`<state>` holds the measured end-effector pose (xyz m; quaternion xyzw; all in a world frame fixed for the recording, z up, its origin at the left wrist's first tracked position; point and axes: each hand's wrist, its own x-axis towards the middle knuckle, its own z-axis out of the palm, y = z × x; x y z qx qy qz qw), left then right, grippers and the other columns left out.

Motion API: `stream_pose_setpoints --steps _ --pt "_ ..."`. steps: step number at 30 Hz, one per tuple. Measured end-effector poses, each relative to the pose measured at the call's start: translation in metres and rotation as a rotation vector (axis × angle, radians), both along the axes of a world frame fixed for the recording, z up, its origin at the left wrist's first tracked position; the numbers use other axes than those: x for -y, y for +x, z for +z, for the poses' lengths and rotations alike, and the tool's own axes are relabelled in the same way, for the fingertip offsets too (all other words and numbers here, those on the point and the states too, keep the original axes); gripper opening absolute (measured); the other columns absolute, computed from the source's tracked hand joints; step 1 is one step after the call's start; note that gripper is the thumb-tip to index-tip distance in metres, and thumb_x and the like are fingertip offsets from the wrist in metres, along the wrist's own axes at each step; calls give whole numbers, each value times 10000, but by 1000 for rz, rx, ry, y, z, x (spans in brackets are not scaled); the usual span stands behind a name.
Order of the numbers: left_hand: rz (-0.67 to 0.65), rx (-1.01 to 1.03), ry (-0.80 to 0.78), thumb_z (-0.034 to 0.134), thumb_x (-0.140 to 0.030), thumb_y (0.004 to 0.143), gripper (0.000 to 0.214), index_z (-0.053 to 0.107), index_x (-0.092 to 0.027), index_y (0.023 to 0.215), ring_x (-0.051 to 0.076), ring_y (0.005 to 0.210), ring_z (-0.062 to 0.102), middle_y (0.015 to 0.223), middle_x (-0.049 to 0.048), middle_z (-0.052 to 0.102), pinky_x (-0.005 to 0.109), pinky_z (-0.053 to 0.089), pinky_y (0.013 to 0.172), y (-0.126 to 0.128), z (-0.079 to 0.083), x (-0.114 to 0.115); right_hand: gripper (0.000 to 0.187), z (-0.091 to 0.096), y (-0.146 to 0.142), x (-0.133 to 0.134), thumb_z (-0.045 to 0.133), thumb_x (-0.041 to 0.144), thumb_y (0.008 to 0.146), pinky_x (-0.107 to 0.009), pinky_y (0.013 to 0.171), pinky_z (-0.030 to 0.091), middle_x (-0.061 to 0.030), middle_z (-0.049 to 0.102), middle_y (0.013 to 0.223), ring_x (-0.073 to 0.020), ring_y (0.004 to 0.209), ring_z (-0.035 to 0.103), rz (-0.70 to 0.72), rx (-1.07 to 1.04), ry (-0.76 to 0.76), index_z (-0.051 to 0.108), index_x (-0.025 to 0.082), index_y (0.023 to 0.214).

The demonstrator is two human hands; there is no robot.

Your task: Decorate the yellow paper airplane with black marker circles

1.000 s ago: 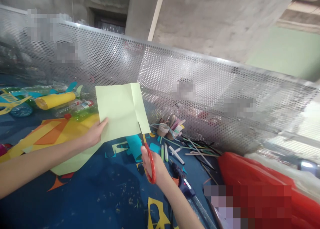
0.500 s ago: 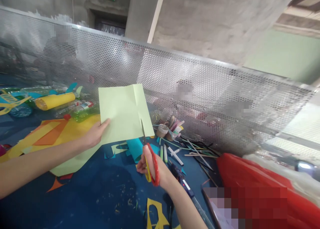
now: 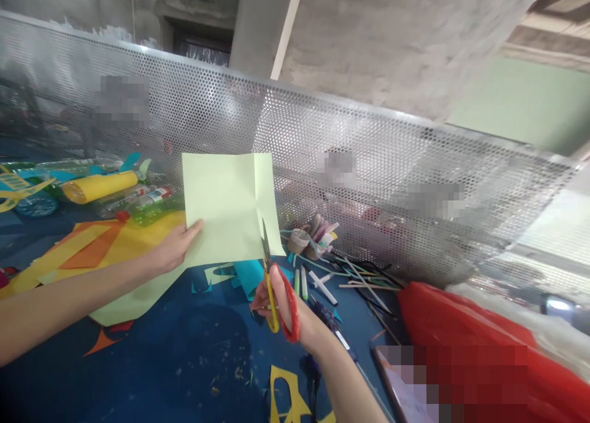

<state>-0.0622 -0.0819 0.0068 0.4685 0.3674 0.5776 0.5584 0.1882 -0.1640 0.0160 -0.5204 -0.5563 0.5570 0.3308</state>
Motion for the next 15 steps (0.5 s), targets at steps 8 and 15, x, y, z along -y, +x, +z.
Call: stream_pose_setpoints --steps 8,15 --pt "-28 -15 -104 611 -377 877 256 695 -141 928 256 961 691 934 108 747 357 519 932 4 7 10 702 -5 -5 -5 473 890 627 -412 874 511 -72 634 765 -246 833 660 -60 -3 22 580 206 745" --pt "-56 13 -120 601 -369 887 275 686 -130 994 262 913 704 934 118 745 388 544 900 5 7 10 693 2 -11 -1 482 901 589 -379 774 523 23 457 618 -153 593 525 -94 -6 80 500 214 669"
